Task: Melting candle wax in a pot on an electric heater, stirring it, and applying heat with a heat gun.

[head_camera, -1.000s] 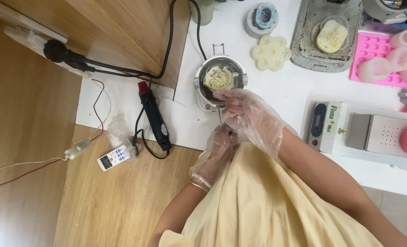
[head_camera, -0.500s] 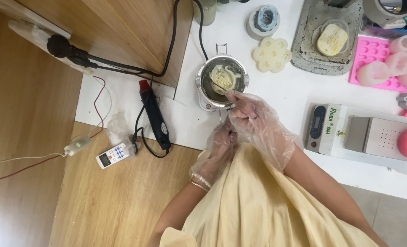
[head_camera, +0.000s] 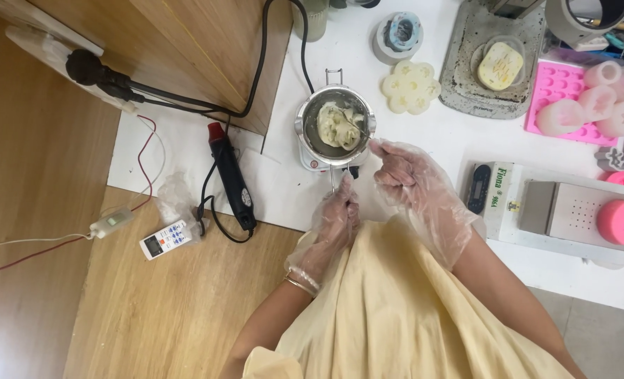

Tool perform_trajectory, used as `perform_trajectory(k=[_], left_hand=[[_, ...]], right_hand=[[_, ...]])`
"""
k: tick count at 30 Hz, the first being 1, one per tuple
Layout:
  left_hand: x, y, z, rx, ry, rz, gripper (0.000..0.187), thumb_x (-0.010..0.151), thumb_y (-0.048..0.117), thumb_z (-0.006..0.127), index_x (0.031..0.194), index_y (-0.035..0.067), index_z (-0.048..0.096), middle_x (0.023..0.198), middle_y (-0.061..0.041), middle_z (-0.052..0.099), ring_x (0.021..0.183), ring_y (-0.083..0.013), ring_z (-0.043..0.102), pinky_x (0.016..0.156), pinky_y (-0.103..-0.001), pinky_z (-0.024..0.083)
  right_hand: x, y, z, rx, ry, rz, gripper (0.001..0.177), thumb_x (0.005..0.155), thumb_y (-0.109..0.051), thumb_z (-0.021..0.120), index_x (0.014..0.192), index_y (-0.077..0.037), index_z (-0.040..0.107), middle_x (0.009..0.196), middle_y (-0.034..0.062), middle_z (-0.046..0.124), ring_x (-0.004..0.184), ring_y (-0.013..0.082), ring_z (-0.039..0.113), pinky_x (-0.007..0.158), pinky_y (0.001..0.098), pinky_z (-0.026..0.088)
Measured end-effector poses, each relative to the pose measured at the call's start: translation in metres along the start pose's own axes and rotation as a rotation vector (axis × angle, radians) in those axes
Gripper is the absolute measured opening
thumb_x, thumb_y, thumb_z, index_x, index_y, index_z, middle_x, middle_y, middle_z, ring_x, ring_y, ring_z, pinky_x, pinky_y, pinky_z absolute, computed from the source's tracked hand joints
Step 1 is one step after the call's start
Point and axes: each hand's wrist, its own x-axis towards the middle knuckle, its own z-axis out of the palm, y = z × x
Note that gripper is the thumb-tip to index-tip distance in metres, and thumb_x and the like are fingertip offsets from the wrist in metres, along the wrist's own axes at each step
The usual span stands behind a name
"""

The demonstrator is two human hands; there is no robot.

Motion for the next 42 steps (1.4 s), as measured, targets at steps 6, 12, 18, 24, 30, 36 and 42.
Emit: perform_trajectory(k=[6, 12, 18, 24, 30, 36, 42], left_hand=[[0.001, 0.003, 0.007, 0.0, 0.076, -0.043, 0.049, 0.092, 0.058, 0.066, 0.073, 0.016, 0.05, 0.053, 0.004, 0.039, 0.04, -0.0108, 0.033, 0.039, -0.029, 0.028], [-0.012, 0.013, 0.012, 0.003, 0.049, -0.053, 0.05, 0.092, 0.058, 0.066, 0.073, 0.015, 0.05, 0.053, 0.003, 0.041, 0.041, -0.0122, 0.036, 0.041, -0.03, 0.032], [-0.017, 0.019, 0.02, 0.015, 0.132, -0.075, 0.049, 0.095, 0.057, 0.066, 0.072, 0.016, 0.051, 0.053, 0.005, 0.041, 0.04, -0.0097, 0.036, 0.038, -0.027, 0.03], [-0.011, 0.011, 0.013, 0.059, 0.072, 0.006, 0.046, 0.095, 0.059, 0.063, 0.076, 0.017, 0.06, 0.053, 0.007, 0.041, 0.04, -0.008, 0.034, 0.038, -0.026, 0.028], [-0.024, 0.028, 0.023, 0.037, 0.104, -0.121, 0.048, 0.095, 0.057, 0.065, 0.07, 0.018, 0.05, 0.052, 0.005, 0.042, 0.04, -0.0106, 0.036, 0.039, -0.028, 0.03], [-0.01, 0.015, 0.013, 0.085, 0.103, -0.054, 0.052, 0.094, 0.059, 0.062, 0.067, 0.017, 0.047, 0.05, 0.005, 0.039, 0.038, -0.0117, 0.033, 0.037, -0.029, 0.028], [-0.017, 0.02, 0.016, 0.046, 0.119, -0.066, 0.049, 0.096, 0.055, 0.063, 0.069, 0.017, 0.049, 0.051, 0.005, 0.039, 0.039, -0.0108, 0.032, 0.038, -0.028, 0.028]], right_hand=[[-0.043, 0.002, 0.073, -0.783, 0.393, -0.147, 0.025, 0.099, -0.02, 0.065, 0.104, 0.004, 0.073, 0.052, -0.004, 0.042, 0.041, 0.0076, 0.034, 0.045, 0.0273, 0.031], [-0.04, 0.007, 0.064, -2.153, 0.378, -0.341, 0.023, 0.104, -0.022, 0.059, 0.103, -0.003, 0.072, 0.067, 0.0043, 0.064, 0.055, 0.0123, 0.06, 0.056, 0.0336, 0.053], [-0.056, 0.039, 0.079, -3.189, 0.082, -0.805, 0.012, 0.093, 0.0, 0.059, 0.104, -0.001, 0.064, 0.073, 0.0039, 0.06, 0.065, 0.0153, 0.065, 0.06, 0.0315, 0.058], [-0.018, 0.035, 0.053, -2.849, -0.027, -0.879, 0.011, 0.101, -0.004, 0.048, 0.103, -0.001, 0.058, 0.072, 0.0084, 0.062, 0.066, 0.0235, 0.067, 0.064, 0.038, 0.059], [-0.025, 0.016, 0.073, -2.639, 0.316, -0.442, 0.024, 0.106, -0.022, 0.05, 0.095, -0.008, 0.064, 0.068, 0.0128, 0.067, 0.061, 0.0279, 0.069, 0.059, 0.0416, 0.058], [0.02, 0.028, 0.046, -2.91, 0.16, -0.129, 0.018, 0.101, -0.021, 0.054, 0.102, -0.006, 0.062, 0.076, 0.0099, 0.072, 0.068, 0.0235, 0.074, 0.06, 0.0382, 0.06], [0.001, 0.032, 0.079, -2.819, 0.227, -0.183, 0.023, 0.101, -0.027, 0.056, 0.106, -0.005, 0.062, 0.082, 0.0091, 0.072, 0.075, 0.0232, 0.073, 0.067, 0.0361, 0.06]])
